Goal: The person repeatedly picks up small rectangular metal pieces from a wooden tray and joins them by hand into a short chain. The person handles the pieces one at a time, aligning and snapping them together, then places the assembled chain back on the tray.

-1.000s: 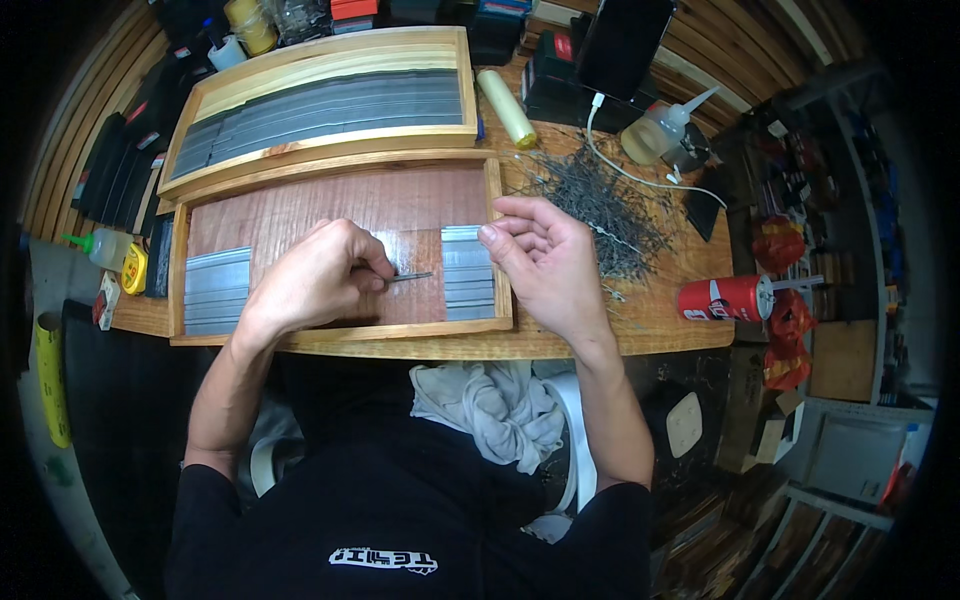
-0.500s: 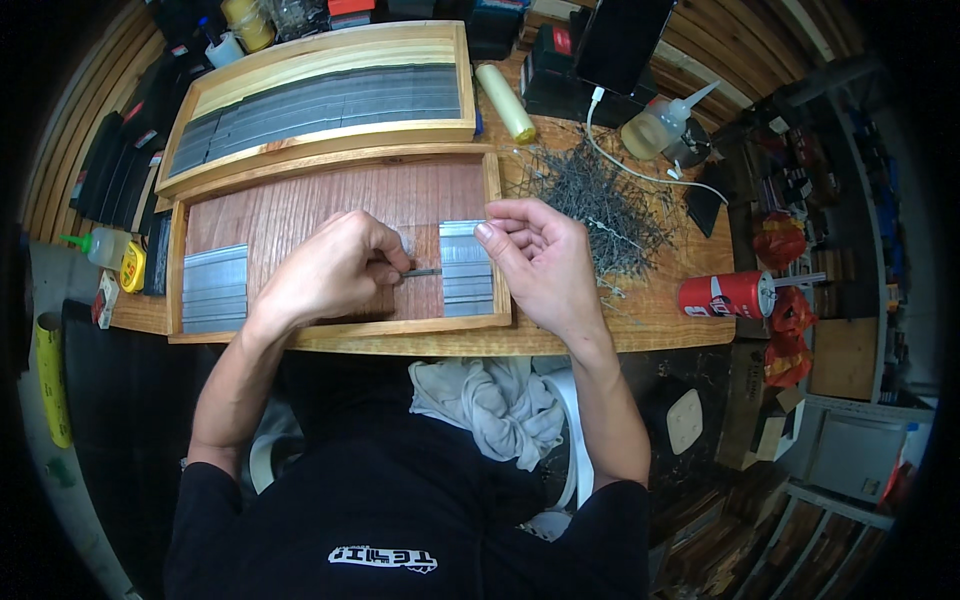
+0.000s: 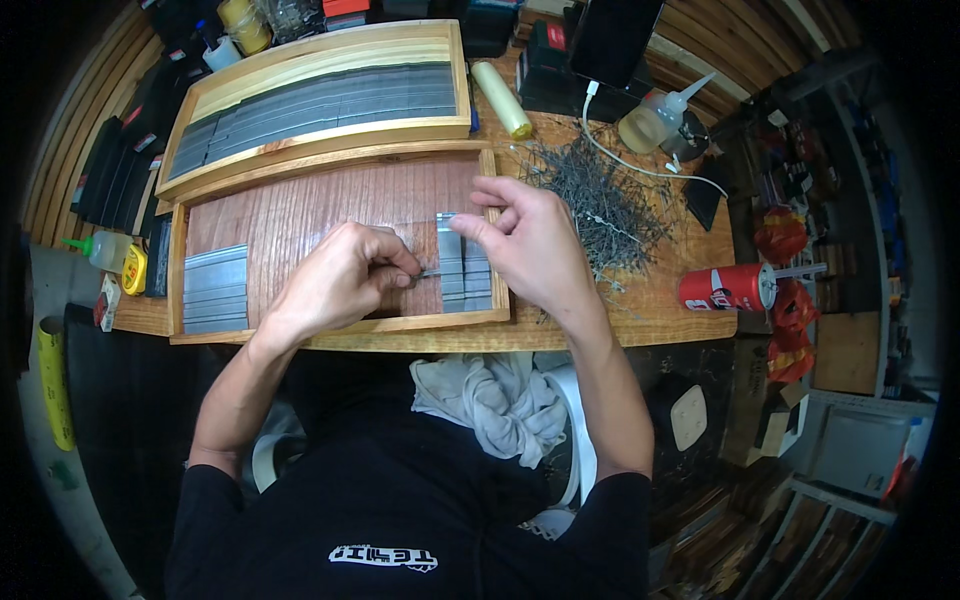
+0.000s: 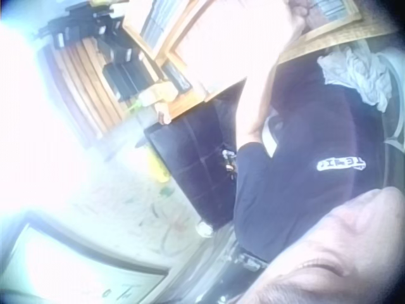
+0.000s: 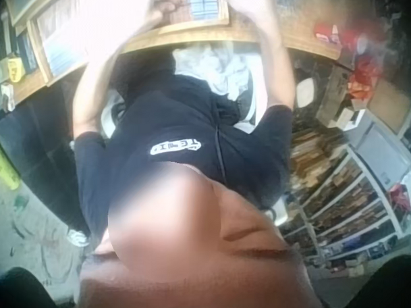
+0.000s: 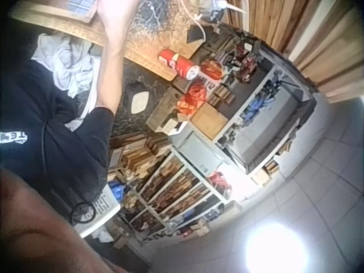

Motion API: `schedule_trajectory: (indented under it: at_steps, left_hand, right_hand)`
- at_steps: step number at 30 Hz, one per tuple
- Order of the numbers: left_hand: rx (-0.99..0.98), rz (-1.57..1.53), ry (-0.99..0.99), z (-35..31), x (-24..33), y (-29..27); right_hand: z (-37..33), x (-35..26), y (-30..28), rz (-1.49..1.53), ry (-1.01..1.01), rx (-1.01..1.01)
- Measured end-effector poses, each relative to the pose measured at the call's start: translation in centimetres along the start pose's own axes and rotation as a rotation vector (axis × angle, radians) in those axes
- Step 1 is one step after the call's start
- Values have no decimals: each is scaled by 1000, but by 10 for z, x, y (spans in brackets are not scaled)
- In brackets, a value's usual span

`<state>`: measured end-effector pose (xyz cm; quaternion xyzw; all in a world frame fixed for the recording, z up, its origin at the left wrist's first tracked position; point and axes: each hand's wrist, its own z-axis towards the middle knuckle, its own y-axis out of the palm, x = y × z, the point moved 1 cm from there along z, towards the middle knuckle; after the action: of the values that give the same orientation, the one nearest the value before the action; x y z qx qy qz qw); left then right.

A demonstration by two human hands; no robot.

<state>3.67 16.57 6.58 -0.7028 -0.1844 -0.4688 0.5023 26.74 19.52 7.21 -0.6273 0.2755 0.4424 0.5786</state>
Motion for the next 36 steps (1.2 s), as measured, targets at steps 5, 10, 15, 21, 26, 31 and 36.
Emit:
schedule_trajectory:
  at_steps: [5, 10, 15, 21, 26, 31, 36]
  left_hand:
    - [28, 4, 45, -9, 11, -2]
    - [61, 149, 29, -21, 22, -6]
    - [303, -111, 10, -53, 18, -3]
    - [180, -1020, -190, -122, 15, 39]
    - [215, -1027, -188, -153, -7, 66]
    - [189, -1063, -379, -166, -13, 76]
    - [129, -1274, -447, -165, -22, 94]
  right_hand:
    - [14, -6, 0, 55, -47, -246]
    - [9, -14, -5, 183, 151, -269]
    - [-11, -26, -9, 283, 116, -54]
    - [-68, -47, 23, 518, 243, -322]
    - [-99, -33, 64, 627, 451, -314]
    - [-119, -27, 89, 581, 488, -329]
    - [-124, -15, 104, 560, 553, -402]
